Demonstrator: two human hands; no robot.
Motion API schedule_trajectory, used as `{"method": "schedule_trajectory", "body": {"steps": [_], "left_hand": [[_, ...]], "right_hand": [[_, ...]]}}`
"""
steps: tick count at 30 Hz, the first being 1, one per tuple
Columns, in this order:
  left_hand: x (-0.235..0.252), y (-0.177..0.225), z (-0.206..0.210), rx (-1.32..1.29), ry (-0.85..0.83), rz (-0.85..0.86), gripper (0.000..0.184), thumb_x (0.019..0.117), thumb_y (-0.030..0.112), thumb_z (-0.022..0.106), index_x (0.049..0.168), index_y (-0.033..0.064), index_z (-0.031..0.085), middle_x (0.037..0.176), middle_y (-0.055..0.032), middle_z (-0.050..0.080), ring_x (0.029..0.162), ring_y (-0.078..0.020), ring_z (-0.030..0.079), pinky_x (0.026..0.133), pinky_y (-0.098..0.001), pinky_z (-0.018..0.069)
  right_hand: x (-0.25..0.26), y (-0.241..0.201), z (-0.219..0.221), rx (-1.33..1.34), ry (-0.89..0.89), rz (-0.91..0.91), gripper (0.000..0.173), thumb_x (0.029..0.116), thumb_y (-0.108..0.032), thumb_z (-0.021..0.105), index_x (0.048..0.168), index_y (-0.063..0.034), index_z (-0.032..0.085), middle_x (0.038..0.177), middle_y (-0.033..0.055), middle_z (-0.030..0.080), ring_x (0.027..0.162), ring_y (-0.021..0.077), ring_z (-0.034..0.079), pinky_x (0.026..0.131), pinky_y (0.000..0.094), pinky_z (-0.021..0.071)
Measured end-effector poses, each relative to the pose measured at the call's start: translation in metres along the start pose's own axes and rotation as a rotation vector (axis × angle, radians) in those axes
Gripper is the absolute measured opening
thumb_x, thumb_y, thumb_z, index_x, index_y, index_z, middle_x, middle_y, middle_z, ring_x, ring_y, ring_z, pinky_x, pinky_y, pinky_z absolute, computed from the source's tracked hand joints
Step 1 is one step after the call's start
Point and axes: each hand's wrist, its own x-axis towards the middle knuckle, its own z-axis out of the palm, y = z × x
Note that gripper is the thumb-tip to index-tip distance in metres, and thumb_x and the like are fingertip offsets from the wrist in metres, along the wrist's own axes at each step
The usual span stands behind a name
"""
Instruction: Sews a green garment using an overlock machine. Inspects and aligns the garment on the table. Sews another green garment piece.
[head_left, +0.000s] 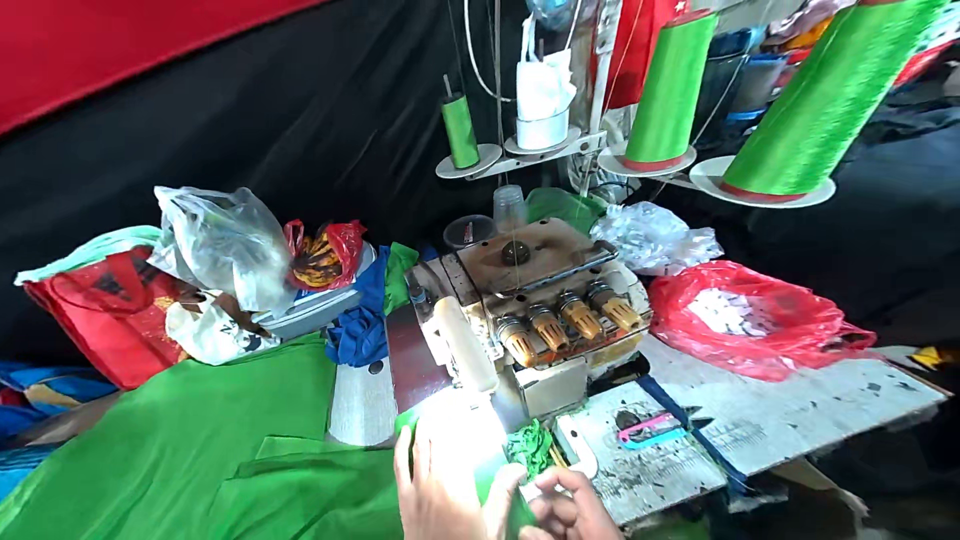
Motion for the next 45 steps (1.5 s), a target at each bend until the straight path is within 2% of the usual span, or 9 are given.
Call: {"method": "schedule_trajectory", "body": {"steps": [6, 9, 15, 20, 24, 30, 35, 39, 45], "left_hand": [[0.023, -0.019, 0.007, -0.105, 0.088, 0.055, 0.066, 0.0914, 0.062, 0.059, 0.124, 0.0052, 0.071, 0.125, -0.0162, 0.07, 0.122, -0.0366, 0.063, 0.107, -0.0618, 0.0412], [0.022, -0.037, -0.001, -0.319, 0.051, 0.019, 0.081, 0.0864, 0.059, 0.069, 0.14, -0.0004, 0.057, 0.146, -0.0227, 0.054, 0.136, -0.0434, 0.049, 0.11, -0.0647, 0.0364], [-0.004, -0.096, -0.027, -0.648, -0.39, -0.362, 0.087, 0.0966, 0.065, 0.046, 0.162, 0.0125, 0.024, 0.165, -0.0105, 0.031, 0.151, -0.0202, 0.033, 0.12, -0.0456, 0.0329], [-0.007, -0.125, -0.057, -0.577, -0.545, -0.339, 0.06, 0.0914, 0.045, 0.067, 0.138, 0.0078, 0.059, 0.119, -0.0026, 0.072, 0.107, -0.0093, 0.069, 0.094, -0.0323, 0.0576], [0.012, -0.133, -0.08, -0.588, -0.38, -0.223, 0.024, 0.0879, 0.026, 0.074, 0.108, 0.0126, 0.073, 0.088, 0.0069, 0.074, 0.077, -0.0009, 0.07, 0.071, -0.0215, 0.0587], [0.017, -0.122, -0.071, -0.767, -0.479, -0.389, 0.022, 0.0978, 0.024, 0.061, 0.116, 0.0122, 0.067, 0.097, 0.0037, 0.074, 0.087, -0.0044, 0.07, 0.079, -0.0242, 0.0588], [0.009, -0.134, -0.083, -0.562, -0.854, -0.401, 0.053, 0.0819, 0.026, 0.079, 0.128, 0.0058, 0.062, 0.11, -0.0014, 0.074, 0.102, -0.0099, 0.071, 0.093, -0.0334, 0.0587], [0.007, -0.141, -0.086, -0.561, -0.716, -0.338, 0.034, 0.0757, 0.017, 0.081, 0.108, 0.0103, 0.071, 0.095, 0.0055, 0.076, 0.089, -0.0035, 0.072, 0.082, -0.0257, 0.0608], [0.005, -0.135, -0.088, -0.759, -0.604, -0.346, 0.037, 0.0766, 0.006, 0.077, 0.112, 0.011, 0.07, 0.097, 0.0085, 0.077, 0.093, -0.0022, 0.072, 0.085, -0.0233, 0.0604]], "right_hand": [[0.027, 0.009, 0.006, 0.029, 0.061, -0.057, 0.037, 0.0908, -0.002, 0.068, 0.124, -0.0003, 0.051, 0.088, -0.0035, 0.068, 0.074, 0.0016, 0.065, 0.069, 0.0197, 0.0558], [0.024, 0.01, 0.002, 0.083, -0.01, 0.003, 0.036, 0.0948, -0.009, 0.067, 0.126, -0.0018, 0.05, 0.089, -0.0035, 0.068, 0.076, 0.0011, 0.064, 0.071, 0.0187, 0.0546], [-0.028, 0.01, -0.009, 0.064, -0.13, 0.161, 0.053, 0.0892, -0.009, 0.075, 0.133, -0.002, 0.048, 0.099, 0.0021, 0.07, 0.088, 0.0083, 0.069, 0.08, 0.026, 0.059], [-0.054, 0.022, -0.013, -0.024, -0.045, 0.149, 0.046, 0.09, -0.011, 0.074, 0.129, -0.0012, 0.053, 0.099, 0.0035, 0.071, 0.09, 0.0081, 0.069, 0.084, 0.0257, 0.0573], [-0.061, 0.019, -0.013, 0.014, -0.008, 0.036, 0.032, 0.0975, -0.009, 0.065, 0.127, 0.0001, 0.057, 0.098, 0.0029, 0.072, 0.086, 0.0046, 0.069, 0.08, 0.0222, 0.0578], [-0.062, 0.017, -0.021, 0.073, -0.149, 0.234, 0.043, 0.1007, -0.013, 0.061, 0.139, -0.0018, 0.046, 0.099, 0.0047, 0.069, 0.085, 0.0081, 0.066, 0.08, 0.0271, 0.0554], [-0.079, 0.022, -0.023, 0.049, -0.135, 0.292, 0.057, 0.0896, -0.007, 0.075, 0.139, -0.0028, 0.048, 0.107, 0.0099, 0.07, 0.093, 0.0151, 0.069, 0.084, 0.0322, 0.0579], [-0.086, 0.023, -0.024, 0.028, -0.008, 0.225, 0.047, 0.0902, -0.007, 0.074, 0.132, -0.0022, 0.054, 0.103, 0.0072, 0.072, 0.089, 0.0116, 0.07, 0.079, 0.028, 0.0584], [-0.09, 0.015, -0.026, 0.036, -0.1, 0.106, 0.049, 0.0952, 0.002, 0.064, 0.142, 0.0017, 0.049, 0.105, 0.0119, 0.073, 0.092, 0.0139, 0.071, 0.082, 0.0296, 0.059]]}}
